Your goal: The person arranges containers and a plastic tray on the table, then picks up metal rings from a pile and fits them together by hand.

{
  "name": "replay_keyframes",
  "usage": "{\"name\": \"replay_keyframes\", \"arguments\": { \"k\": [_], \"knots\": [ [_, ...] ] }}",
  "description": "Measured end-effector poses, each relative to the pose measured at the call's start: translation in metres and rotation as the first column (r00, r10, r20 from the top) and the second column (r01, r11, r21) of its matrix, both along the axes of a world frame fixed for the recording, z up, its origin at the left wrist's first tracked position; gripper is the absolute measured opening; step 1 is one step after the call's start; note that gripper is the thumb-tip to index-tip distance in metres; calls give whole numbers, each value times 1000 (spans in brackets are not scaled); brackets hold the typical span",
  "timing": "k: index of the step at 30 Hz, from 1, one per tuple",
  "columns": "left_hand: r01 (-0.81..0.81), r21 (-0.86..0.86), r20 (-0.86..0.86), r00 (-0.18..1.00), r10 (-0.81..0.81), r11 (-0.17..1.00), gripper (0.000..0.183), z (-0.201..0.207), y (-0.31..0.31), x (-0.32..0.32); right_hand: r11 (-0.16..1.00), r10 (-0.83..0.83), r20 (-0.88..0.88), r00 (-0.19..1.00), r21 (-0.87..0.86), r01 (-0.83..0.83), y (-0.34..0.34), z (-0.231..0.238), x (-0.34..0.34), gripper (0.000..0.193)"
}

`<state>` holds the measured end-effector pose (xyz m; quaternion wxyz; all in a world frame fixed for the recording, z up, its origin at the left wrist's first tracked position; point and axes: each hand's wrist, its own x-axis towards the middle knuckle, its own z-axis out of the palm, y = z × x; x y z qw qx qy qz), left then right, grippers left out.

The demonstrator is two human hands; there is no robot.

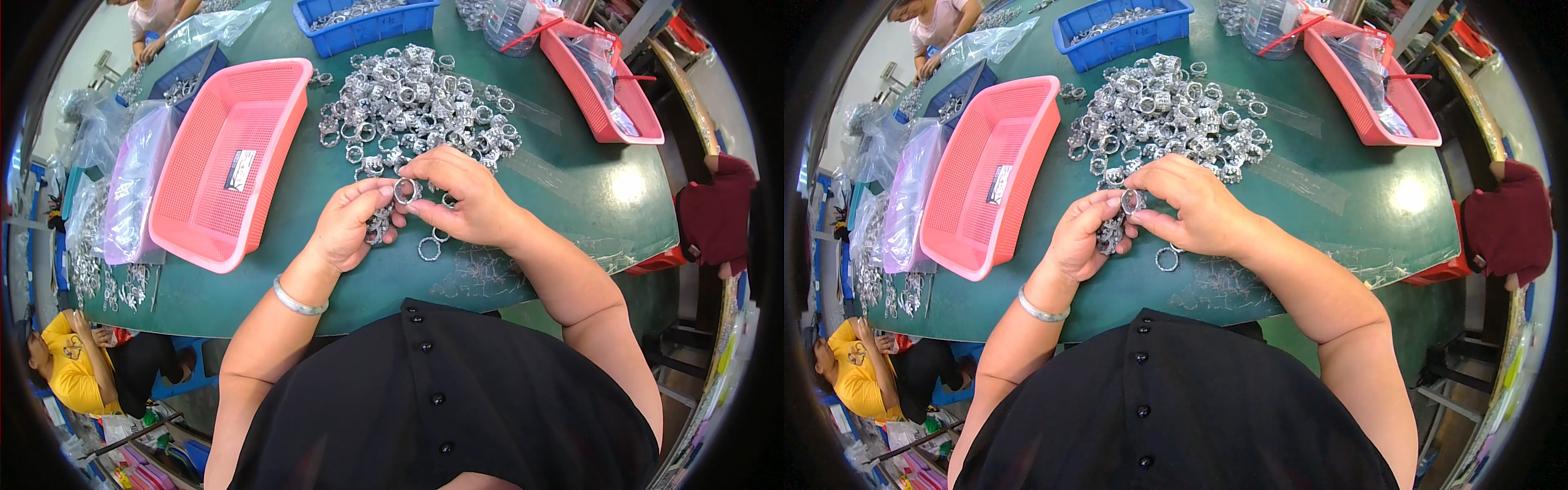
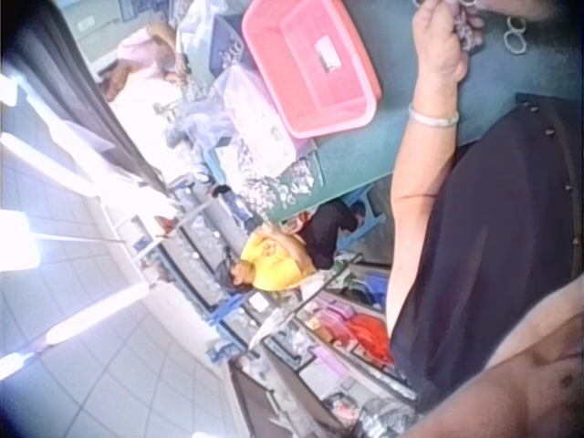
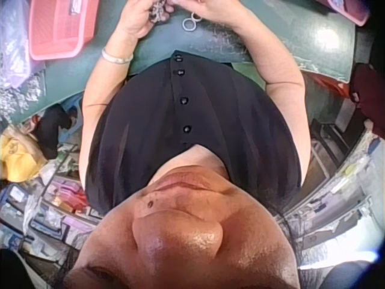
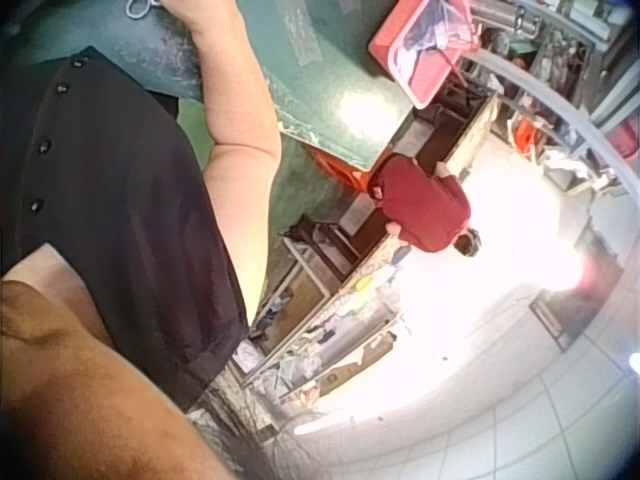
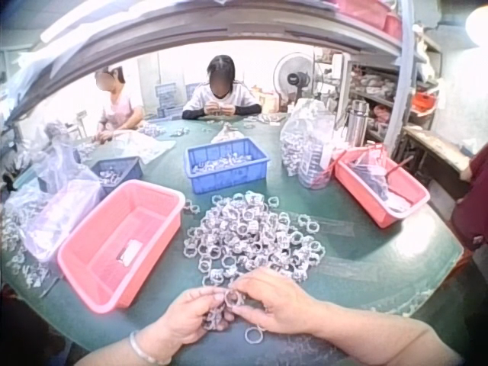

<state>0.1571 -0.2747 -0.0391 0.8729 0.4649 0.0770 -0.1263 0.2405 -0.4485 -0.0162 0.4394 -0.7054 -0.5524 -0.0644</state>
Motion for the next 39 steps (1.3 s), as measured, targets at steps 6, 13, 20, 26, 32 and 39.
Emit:
{"name": "replay_keyframes", "arguments": {
  "k": [6,13,20,26,32,39],
  "knots": [
    [10,-10,-1,1000,-10,1000,22,-1,0,0,1000,-2,-24,1000,2,2,0,-1,-1,32],
    [-17,-1,17,1000,17,1000,23,-3,0,1,1000,-9,-25,1000,19,9,2,0,-2,33],
    [14,115,90,996,-24,993,28,-5,-5,0,999,-11,-50,999,-47,9,3,2,-3,43],
    [48,-132,37,998,-43,990,33,0,1,2,998,-58,-55,997,27,59,0,3,2,47],
    [44,-239,8,999,-44,970,43,0,5,3,992,-128,13,992,11,127,-6,4,10,33],
    [87,-313,36,996,-80,946,47,-6,10,3,972,-216,66,974,-76,221,-7,-2,15,23]
  ]
}}
